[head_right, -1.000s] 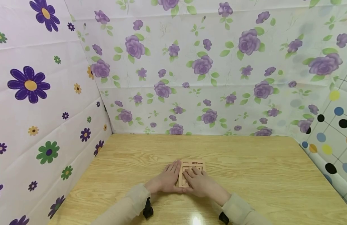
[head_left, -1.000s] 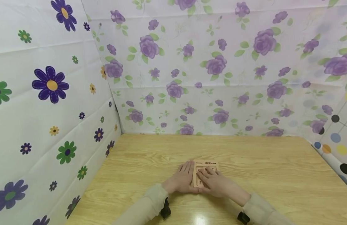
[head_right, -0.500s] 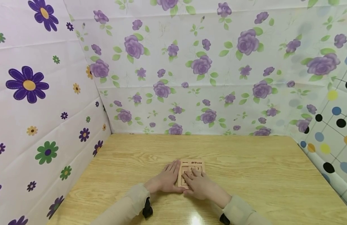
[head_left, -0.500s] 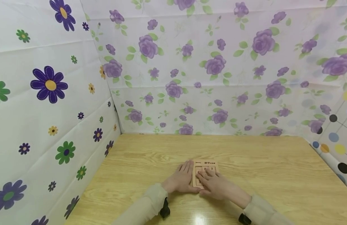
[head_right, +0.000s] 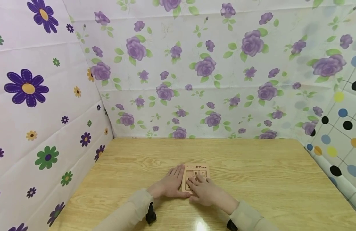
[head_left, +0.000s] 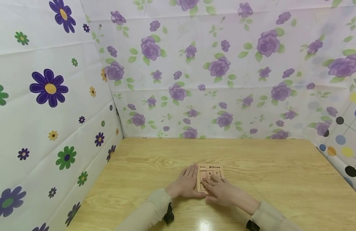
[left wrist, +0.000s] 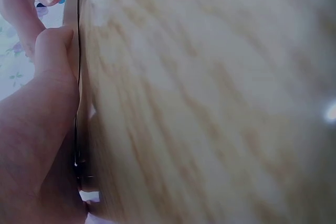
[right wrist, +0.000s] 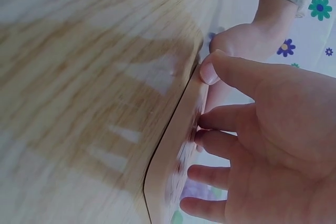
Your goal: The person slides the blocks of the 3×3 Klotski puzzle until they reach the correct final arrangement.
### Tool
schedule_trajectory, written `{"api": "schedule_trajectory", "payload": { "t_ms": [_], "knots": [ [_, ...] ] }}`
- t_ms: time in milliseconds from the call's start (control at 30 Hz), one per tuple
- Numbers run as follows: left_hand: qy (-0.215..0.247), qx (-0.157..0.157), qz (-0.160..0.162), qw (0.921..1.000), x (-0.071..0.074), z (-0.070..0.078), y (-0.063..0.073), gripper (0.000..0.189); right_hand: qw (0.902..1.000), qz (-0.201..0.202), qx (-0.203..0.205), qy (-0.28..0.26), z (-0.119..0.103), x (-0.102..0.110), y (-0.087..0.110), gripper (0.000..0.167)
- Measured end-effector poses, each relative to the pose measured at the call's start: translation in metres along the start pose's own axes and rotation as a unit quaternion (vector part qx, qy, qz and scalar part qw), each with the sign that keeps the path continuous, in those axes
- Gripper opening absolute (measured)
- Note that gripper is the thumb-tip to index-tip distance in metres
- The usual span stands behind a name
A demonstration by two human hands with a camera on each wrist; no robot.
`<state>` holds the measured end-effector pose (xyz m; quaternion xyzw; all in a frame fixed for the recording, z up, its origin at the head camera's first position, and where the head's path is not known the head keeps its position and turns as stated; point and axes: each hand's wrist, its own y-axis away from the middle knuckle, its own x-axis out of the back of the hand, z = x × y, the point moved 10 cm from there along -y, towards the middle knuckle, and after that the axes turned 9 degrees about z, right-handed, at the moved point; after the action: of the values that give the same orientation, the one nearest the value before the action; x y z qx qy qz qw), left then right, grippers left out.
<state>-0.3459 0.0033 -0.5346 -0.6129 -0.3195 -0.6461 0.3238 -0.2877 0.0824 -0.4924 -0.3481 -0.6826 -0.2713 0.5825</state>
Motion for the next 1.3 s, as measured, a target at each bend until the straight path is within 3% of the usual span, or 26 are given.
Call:
{"api": "schedule_trajectory", "payload": {
  "t_ms": [633,1300],
  "knots": [
    [-0.004,-0.003,0.007,1.0,0.001,-0.002,0.0,0.119,0.9998,-0.017,0.004,-0.009,0.0,0.003,0.001,0.066],
    [0.005,0.007,0.001,1.0,-0.005,-0.004,-0.002,0.122,0.9984,0.002,-0.054,-0.014,0.037,0.004,-0.004,0.071]
  ]
}}
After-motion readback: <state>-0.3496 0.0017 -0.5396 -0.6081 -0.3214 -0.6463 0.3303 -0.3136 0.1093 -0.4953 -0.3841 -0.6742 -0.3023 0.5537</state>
